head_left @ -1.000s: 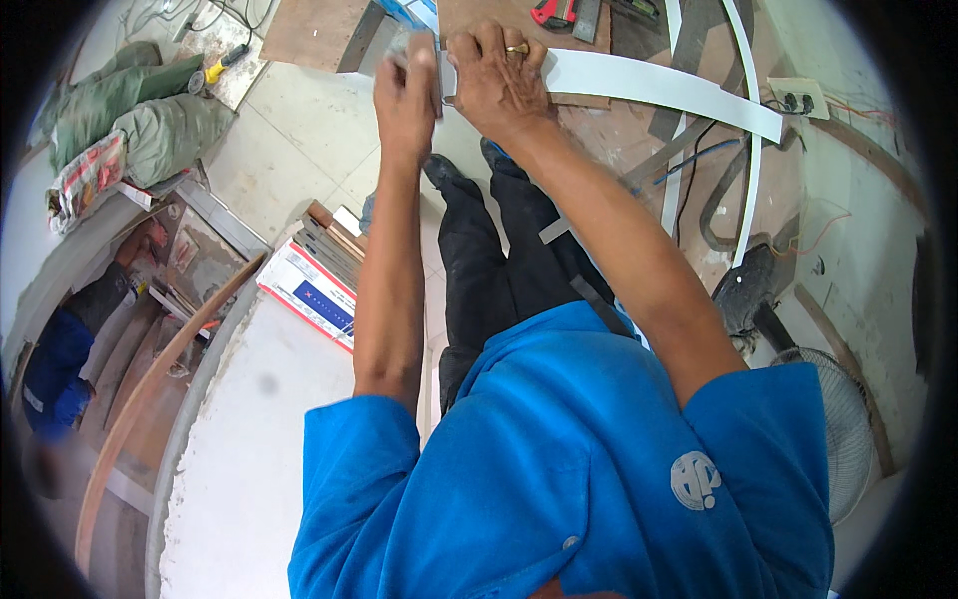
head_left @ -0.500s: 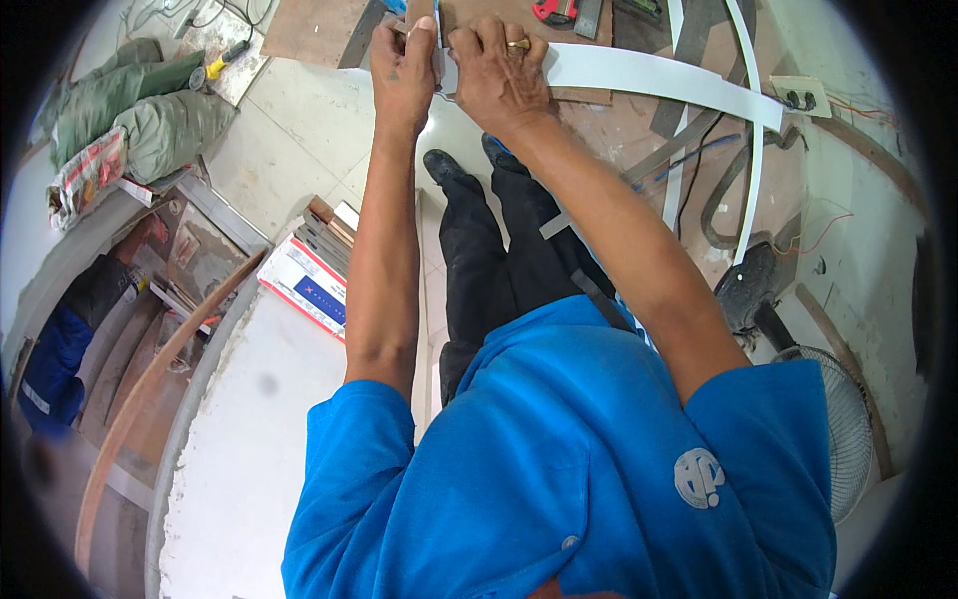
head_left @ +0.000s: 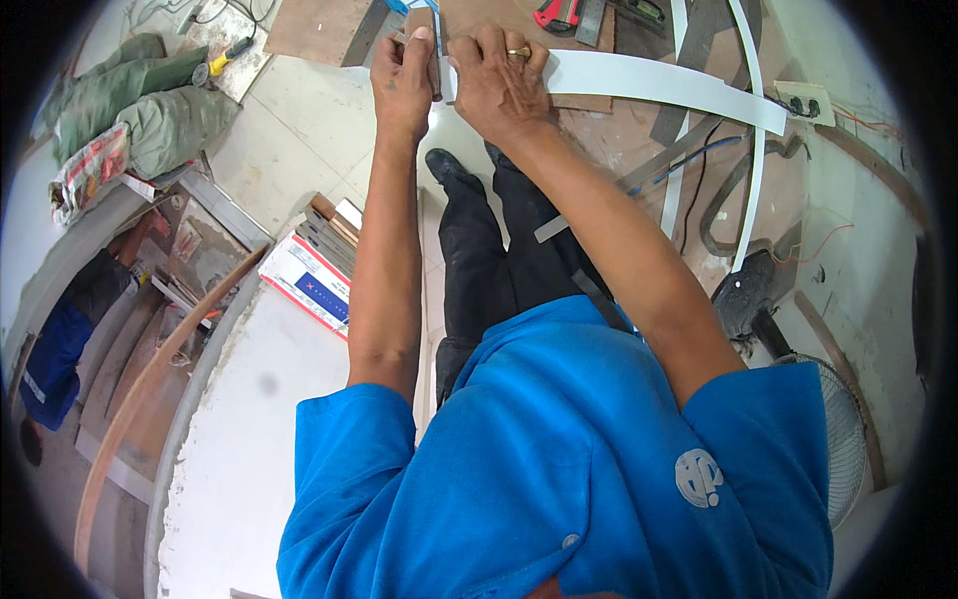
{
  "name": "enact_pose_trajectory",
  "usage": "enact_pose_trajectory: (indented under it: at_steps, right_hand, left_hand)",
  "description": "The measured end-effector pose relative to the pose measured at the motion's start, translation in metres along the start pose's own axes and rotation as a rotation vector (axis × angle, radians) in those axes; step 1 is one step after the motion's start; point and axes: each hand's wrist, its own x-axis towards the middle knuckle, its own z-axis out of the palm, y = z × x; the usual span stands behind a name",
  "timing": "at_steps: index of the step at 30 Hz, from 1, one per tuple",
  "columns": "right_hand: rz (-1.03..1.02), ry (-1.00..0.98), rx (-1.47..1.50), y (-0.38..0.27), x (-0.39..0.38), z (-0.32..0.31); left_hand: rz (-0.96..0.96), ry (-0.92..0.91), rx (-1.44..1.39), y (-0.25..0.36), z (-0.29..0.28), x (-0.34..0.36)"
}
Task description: The person measures and marks a white trim strip, then uses a utility knife to cut it to length. The person sands the cut edge and fits the trim into a wall cabinet, applying adhesive to secure it in place.
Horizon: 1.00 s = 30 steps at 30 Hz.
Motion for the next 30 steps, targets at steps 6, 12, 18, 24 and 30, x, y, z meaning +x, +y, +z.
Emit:
enact_pose_trajectory:
  at_steps: [6, 12, 18, 24, 30]
  right_hand:
    - [0.013, 0.028, -0.091, -0.001, 0.001, 0.0]
    - [0.011, 0.019, -0.101, -0.006, -0.002, -0.001]
    - [0.049, -0.031, -0.01, -0.008, 0.004, -0.012]
    - [0.059, 0.011, -0.06, -0.009, 0.007, -0.011]
    - [0.044, 0.008, -0.029, -0.011, 0.006, -0.014]
  left_hand:
    - [-0.074, 0.03, 0.086, -0.011, -0.007, -0.048]
    - [0.014, 0.011, 0.051, 0.004, -0.002, -0.021]
    - [0.07, 0.073, 0.2, -0.028, -0.016, -0.042]
    - [-0.056, 0.047, 0.073, -0.004, -0.005, -0.042]
    - [-0.011, 0.02, 0.087, -0.004, -0.007, -0.032]
